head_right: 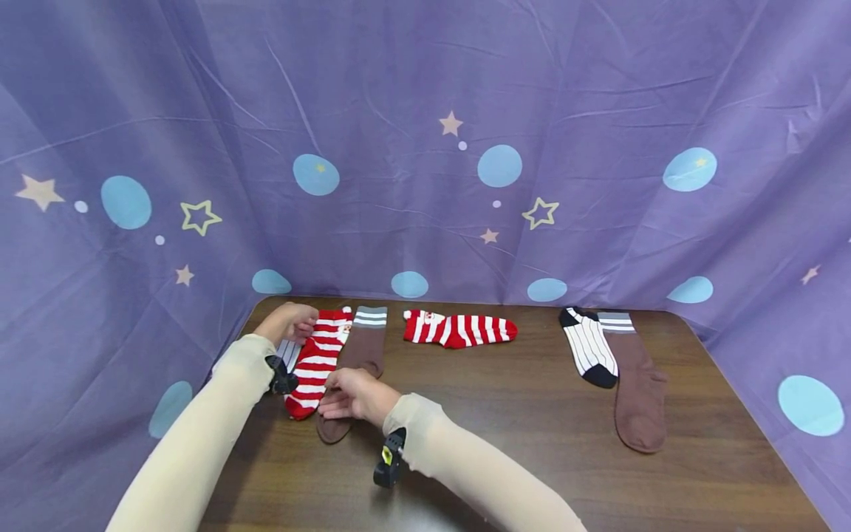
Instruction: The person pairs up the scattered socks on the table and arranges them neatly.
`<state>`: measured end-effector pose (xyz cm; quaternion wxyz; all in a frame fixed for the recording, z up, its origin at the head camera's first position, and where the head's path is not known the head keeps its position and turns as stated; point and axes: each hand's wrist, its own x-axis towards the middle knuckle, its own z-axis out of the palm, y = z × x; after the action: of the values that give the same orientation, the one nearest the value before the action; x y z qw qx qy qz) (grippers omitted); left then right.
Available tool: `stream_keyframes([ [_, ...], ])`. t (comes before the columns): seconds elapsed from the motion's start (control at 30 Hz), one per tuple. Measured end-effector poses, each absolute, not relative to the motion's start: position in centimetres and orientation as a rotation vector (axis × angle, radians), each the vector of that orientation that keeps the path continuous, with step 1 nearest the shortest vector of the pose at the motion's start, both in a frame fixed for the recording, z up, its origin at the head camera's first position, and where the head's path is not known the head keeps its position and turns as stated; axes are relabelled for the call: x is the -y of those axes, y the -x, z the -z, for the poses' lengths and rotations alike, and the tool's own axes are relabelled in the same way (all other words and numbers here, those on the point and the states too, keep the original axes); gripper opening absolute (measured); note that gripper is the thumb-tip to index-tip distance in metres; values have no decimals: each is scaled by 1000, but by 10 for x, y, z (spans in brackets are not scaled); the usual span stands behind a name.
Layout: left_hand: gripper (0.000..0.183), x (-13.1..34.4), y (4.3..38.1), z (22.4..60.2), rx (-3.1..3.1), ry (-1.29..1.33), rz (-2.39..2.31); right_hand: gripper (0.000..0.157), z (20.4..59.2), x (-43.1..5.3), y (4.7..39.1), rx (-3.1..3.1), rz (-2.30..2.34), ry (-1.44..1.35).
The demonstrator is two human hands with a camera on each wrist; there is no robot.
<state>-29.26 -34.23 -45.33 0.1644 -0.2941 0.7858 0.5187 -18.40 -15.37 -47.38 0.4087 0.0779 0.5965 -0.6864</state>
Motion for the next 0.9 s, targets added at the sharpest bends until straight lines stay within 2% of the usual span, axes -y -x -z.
stream_keyframes([
  [0.1,42,342,292,453,-2251,871,-1468,26,473,152,185,-1472,1719,-202],
  [0.3,44,343,286,446,-2261,872,-1422,21,472,151,186,-1438,1669,-207],
  [0.53,25,342,286,447,-2307,899,-1310,25,476,152,186,-1453,1647,-196],
  [0.73,24,344,284,443,-2305,836,-1228,33,476,154,185,-1449,1657,-185],
  [0.9,18,347,283,441,-2264,767,-1162,32,478,156,186,-1459,1660,-172],
])
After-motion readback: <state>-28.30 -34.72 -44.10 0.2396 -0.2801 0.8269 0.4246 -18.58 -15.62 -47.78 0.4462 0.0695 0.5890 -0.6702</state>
